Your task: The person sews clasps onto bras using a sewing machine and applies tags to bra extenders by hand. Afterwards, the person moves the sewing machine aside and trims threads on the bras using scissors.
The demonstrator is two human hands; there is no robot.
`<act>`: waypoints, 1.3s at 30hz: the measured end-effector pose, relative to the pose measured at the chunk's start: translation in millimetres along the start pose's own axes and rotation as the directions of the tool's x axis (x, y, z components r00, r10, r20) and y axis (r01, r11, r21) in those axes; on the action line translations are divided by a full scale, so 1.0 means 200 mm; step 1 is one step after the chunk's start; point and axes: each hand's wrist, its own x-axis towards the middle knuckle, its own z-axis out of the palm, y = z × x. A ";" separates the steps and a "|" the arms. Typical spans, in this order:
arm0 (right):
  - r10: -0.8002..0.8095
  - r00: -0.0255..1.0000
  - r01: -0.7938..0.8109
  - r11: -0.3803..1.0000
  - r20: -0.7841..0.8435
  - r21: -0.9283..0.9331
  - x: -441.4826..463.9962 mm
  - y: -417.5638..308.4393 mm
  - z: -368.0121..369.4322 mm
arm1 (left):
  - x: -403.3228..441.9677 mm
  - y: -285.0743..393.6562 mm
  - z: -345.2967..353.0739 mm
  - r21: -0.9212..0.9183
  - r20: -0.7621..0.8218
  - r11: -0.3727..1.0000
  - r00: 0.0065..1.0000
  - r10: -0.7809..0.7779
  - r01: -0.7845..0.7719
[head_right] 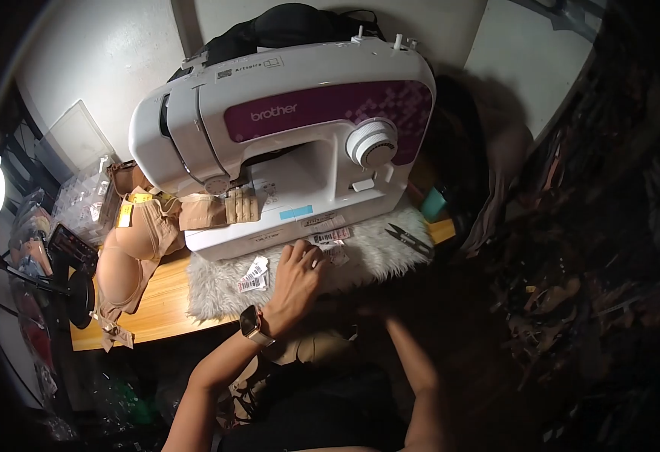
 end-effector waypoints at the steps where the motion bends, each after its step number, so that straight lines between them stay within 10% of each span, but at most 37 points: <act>1: 0.009 0.999 -0.008 1.000 -0.050 0.018 0.08 0.10 0.08 | 0.00 0.01 -0.04 -0.109 0.025 0.991 0.997 -0.078 0.080; 12: 0.071 0.983 -0.061 0.996 -0.170 0.065 0.21 0.51 0.31 | -0.21 -0.07 -0.29 -0.636 -0.051 0.743 0.948 -0.313 0.211; 15: 0.060 0.980 -0.048 0.996 -0.191 0.069 0.16 0.54 0.29 | -0.27 -0.04 -0.30 -0.781 0.092 0.524 0.892 -0.441 0.340; 18: 0.036 0.977 -0.024 0.998 -0.209 0.062 0.10 0.56 0.27 | -0.30 0.01 -0.32 -0.872 0.477 -0.228 0.651 -0.590 0.433; 19: 0.019 0.978 -0.007 0.998 -0.209 0.058 0.08 0.57 0.25 | -0.31 -0.01 -0.31 -0.885 0.373 0.007 0.719 -0.587 0.465; 28: -0.184 0.960 0.208 0.973 -0.210 0.097 0.06 0.71 0.34 | -0.41 -0.01 -0.31 -0.907 0.392 -0.027 0.820 -0.417 0.420; 31: -0.106 0.983 0.179 0.704 -0.147 0.687 0.64 1.55 1.01 | -0.41 -0.01 -0.32 -0.918 0.341 0.043 0.840 -0.422 0.394; 33: -0.109 0.980 0.163 0.919 -0.168 0.359 0.49 1.19 0.86 | -0.44 -0.01 -0.32 -0.914 0.354 0.037 0.839 -0.414 0.404; 39: -0.127 0.982 0.159 0.956 -0.140 0.249 0.39 0.84 0.77 | -0.50 -0.04 -0.31 -0.909 0.373 0.019 0.833 -0.408 0.416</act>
